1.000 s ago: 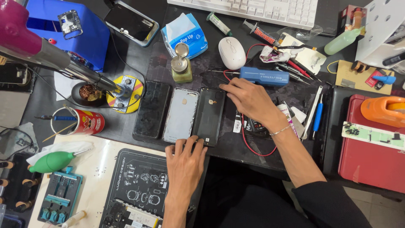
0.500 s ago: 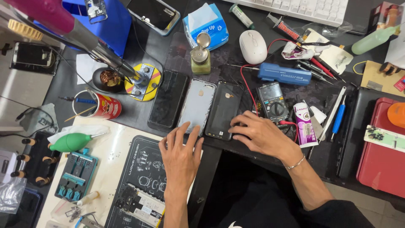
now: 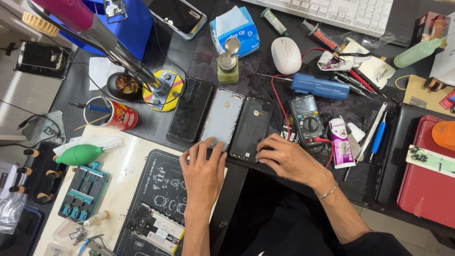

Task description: The person removes the back cover of a mobile phone, detaches internal components by hand and with a small tool, and manages parts on a workspace.

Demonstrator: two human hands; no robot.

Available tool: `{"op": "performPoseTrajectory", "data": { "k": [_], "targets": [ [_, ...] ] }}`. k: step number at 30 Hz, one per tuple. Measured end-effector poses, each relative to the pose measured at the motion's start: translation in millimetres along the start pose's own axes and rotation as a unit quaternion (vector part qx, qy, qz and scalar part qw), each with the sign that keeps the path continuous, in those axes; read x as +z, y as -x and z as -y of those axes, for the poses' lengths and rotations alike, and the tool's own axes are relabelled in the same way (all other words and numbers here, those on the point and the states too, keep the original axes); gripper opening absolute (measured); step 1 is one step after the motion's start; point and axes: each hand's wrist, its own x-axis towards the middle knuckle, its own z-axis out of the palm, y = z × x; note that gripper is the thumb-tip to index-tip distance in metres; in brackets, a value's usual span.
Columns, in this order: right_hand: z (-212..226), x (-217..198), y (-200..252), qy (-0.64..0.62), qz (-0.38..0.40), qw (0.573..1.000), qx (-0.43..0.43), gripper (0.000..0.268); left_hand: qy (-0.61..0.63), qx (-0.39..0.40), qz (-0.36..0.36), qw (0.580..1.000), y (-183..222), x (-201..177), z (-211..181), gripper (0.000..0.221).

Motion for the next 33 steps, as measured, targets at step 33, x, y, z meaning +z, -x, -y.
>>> {"op": "performPoseTrajectory", "data": {
  "k": [33],
  "targets": [
    [24.0,15.6,-19.5,-0.083,-0.065,0.978,0.180,0.014,0.050,-0.096,-0.070,0.992,27.5,-30.8,11.9,0.010]
  ]
}}
